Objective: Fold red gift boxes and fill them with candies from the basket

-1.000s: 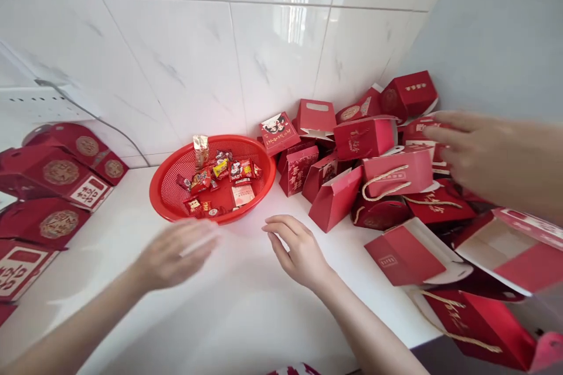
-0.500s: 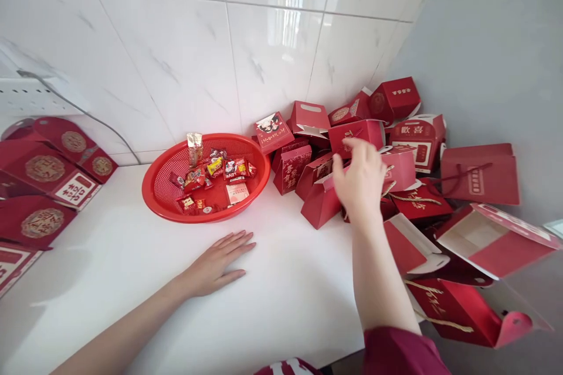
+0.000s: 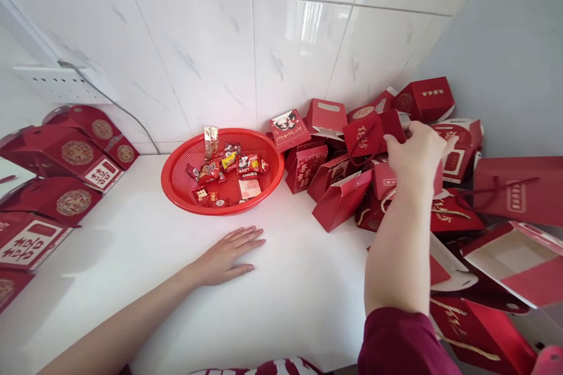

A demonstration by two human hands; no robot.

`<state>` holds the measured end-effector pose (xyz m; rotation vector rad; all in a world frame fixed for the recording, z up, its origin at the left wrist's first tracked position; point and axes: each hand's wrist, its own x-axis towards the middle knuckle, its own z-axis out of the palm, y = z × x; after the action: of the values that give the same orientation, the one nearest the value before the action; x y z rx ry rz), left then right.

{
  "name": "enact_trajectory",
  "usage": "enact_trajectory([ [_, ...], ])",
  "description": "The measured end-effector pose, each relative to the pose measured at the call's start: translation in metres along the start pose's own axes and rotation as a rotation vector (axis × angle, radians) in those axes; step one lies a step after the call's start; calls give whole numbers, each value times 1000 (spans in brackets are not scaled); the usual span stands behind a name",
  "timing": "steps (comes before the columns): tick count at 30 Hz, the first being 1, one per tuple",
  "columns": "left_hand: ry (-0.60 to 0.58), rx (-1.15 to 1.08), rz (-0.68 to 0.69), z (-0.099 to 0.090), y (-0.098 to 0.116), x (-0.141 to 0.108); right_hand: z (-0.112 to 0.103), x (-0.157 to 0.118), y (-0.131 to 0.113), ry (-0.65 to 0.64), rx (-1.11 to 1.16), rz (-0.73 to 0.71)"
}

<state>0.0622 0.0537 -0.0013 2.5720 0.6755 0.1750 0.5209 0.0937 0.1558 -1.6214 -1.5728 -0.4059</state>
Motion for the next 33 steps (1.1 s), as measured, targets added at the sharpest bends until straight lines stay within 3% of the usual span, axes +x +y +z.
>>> enact_trajectory([
  [1,-2,0,-3,0,0,0,-6,-3,-14,123,-49,36],
  [4,14,-14,4,2,-1,0,-29,-17,-68,265,-73,-38],
  [7,49,-31,25,-1,0,-1,-48,-38,-117,368,205,-43],
  [9,50,-50,20,-9,3,-4,-53,-52,-139,222,452,-113],
  [11,39,-84,3,-22,8,-10,-48,-64,-152,-31,622,-280],
  [13,71,-131,-47,-39,15,-19,-34,-75,-162,-287,682,-466],
  [15,129,-157,-146,-58,22,-31,-15,-86,-171,-459,635,-593],
  [17,128,-94,-238,-76,27,-45,6,-99,-181,-513,546,-685],
  [20,104,92,-270,-99,33,-64,32,-122,-194,-509,421,-781],
  [23,223,129,-281,-112,37,-75,45,-139,-199,-535,354,-851],
  [26,288,92,-246,-115,41,-74,47,-146,-199,-639,364,-886],
  [30,202,132,-176,-112,47,-58,40,-143,-201,-806,539,-813],
  [33,202,146,-177,-112,52,-46,34,-142,-209,-750,607,-781],
])
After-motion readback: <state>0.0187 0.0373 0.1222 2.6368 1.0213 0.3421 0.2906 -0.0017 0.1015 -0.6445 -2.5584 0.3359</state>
